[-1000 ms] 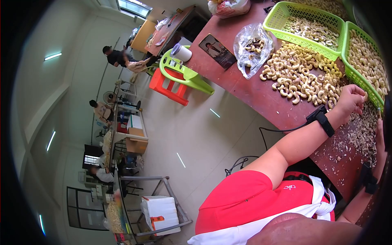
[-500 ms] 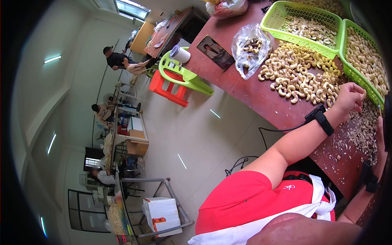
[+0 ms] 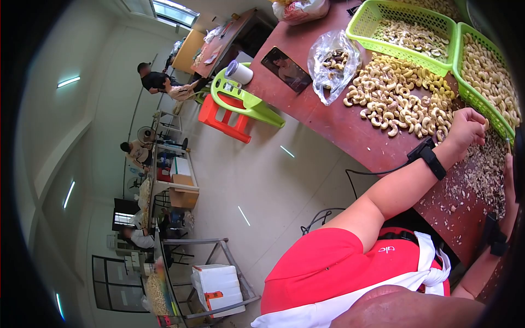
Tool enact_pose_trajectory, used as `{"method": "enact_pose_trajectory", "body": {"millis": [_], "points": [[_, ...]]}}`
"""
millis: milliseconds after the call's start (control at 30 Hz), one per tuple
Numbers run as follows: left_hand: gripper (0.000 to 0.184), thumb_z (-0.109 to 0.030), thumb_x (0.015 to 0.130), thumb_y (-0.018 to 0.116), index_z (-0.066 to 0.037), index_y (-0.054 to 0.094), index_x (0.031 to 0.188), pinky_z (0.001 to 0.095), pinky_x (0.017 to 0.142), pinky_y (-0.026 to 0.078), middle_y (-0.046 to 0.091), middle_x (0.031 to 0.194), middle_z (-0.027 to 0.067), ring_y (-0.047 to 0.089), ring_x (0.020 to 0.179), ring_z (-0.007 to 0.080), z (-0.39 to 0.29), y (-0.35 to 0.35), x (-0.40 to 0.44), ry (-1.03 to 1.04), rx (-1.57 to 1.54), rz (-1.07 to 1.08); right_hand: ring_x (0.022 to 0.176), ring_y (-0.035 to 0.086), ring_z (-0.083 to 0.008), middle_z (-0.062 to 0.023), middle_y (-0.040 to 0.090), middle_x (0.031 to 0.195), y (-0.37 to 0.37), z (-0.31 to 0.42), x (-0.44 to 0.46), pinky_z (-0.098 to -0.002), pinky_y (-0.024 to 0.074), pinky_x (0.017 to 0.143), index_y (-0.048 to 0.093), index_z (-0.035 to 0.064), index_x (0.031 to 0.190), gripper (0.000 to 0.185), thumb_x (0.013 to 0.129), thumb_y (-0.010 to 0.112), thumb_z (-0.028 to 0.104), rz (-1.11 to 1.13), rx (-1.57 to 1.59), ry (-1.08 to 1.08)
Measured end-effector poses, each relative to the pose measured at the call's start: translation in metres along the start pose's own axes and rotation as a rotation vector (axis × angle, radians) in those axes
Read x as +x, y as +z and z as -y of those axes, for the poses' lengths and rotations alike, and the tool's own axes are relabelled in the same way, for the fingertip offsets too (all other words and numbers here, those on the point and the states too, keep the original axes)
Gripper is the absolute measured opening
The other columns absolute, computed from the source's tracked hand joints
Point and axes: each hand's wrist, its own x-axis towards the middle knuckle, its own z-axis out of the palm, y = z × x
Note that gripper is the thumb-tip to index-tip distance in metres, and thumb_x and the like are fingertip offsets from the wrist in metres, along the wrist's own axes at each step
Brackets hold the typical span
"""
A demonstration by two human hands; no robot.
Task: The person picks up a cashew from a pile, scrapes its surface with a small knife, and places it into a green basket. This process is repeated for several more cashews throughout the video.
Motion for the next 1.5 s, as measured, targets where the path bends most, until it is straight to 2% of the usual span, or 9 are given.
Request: {"method": "enact_pose_trajectory", "body": {"millis": [233,300,333,833,900,1033,1067,1300,1500], "points": [[0.015,0.004,0.064,0.053,-0.001,0.047,0.076,0.0257,0.046,0.046,0.051,0.068,0.0059,0.051,0.054,0.013,0.002,-0.001,0.001,0.019,0.034,-0.022,0.047,0.043,-0.0288,-0.0136,0.048,0.055,-0.001,0.001,0.001,-0.0368,0.0355,0.046,0.054,0.0002,0.072,0.03,0.084,0.039,0.023,0.043,0.065,0.087],[0.014,0.004,0.064,0.053,-0.001,0.047,0.076,0.0257,0.046,0.047,0.051,0.068,0.0058,0.051,0.054,0.013,0.002,-0.001,0.001,0.026,0.037,-0.017,0.049,0.046,-0.0281,-0.0132,0.049,0.058,0.008,-0.02,0.0,-0.0364,0.037,0.046,0.054,0.0033,0.081,0.02,0.084,0.04,0.018,-0.121,-0.319,-0.383],[0.014,0.004,0.065,0.053,-0.001,0.047,0.076,0.0257,0.046,0.047,0.051,0.068,0.0058,0.051,0.054,0.013,0.002,-0.001,0.001,0.034,0.041,-0.012,0.049,0.046,-0.0281,-0.0132,0.049,0.058,0.007,-0.02,-0.001,-0.0364,0.037,0.046,0.054,0.0033,0.081,0.02,0.084,0.04,0.018,-0.12,-0.32,-0.383],[0.016,0.004,0.063,0.055,-0.001,0.046,0.076,0.026,0.046,0.047,0.052,0.068,0.0067,0.052,0.054,0.0139,0.0,0.0,0.001,0.043,0.057,0.005,0.049,0.046,-0.0266,-0.0128,0.049,0.059,0.008,-0.01,-0.002,-0.0355,0.0371,0.046,0.052,0.0015,0.078,0.022,0.084,0.04,0.019,0.007,-0.133,-0.151],[0.018,0.005,0.064,0.054,0.001,0.045,0.079,0.0279,0.048,0.049,0.052,0.072,0.0091,0.053,0.057,0.0164,-0.002,-0.001,-0.001,0.026,0.02,-0.007,0.047,0.024,-0.002,0.0082,0.028,0.054,0.031,-0.042,-0.007,-0.0192,0.0196,0.042,0.04,0.0092,0.064,0.028,0.084,0.043,0.029,-0.006,0.601,0.367],[0.019,0.002,0.07,0.054,0.002,0.045,0.087,0.029,0.06,0.05,0.053,0.077,0.0111,0.055,0.063,0.0179,-0.006,0.0,-0.001,-0.013,-0.009,-0.002,0.048,0.03,-0.0035,0.0049,0.033,0.052,0.0,0.03,0.001,-0.0216,0.025,0.042,0.039,0.0048,0.057,0.034,0.082,0.045,0.027,-0.032,0.426,0.336],[0.02,0.0,0.072,0.053,0.001,0.045,0.09,0.0288,0.062,0.05,0.054,0.081,0.013,0.055,0.066,0.0178,-0.007,0.0,-0.001,-0.024,-0.022,0.012,0.049,0.035,-0.0059,-0.0005,0.039,0.05,-0.004,0.032,0.001,-0.0241,0.029,0.044,0.045,-0.0008,0.058,0.035,0.079,0.048,0.027,-0.039,0.485,0.346],[0.03,-0.006,0.08,0.044,-0.003,0.041,0.109,0.0268,0.066,0.048,0.053,0.091,0.0118,0.054,0.074,0.0153,-0.009,-0.003,-0.002,-0.131,-0.058,0.132,0.04,0.031,-0.0059,-0.0005,0.034,0.041,-0.006,0.033,-0.002,-0.0252,0.0254,0.037,0.045,-0.0012,0.052,0.039,0.077,0.052,0.028,-0.09,0.554,0.401],[0.032,-0.002,0.079,0.044,-0.004,0.04,0.111,0.026,0.066,0.047,0.052,0.093,0.0123,0.053,0.076,0.0151,-0.008,0.002,-0.004,-0.133,-0.096,0.168,0.039,0.034,-0.0075,-0.0024,0.037,0.041,-0.004,0.034,-0.002,-0.0256,0.0282,0.037,0.05,-0.0016,0.056,0.037,0.075,0.053,0.03,-0.032,0.562,0.394]]}}
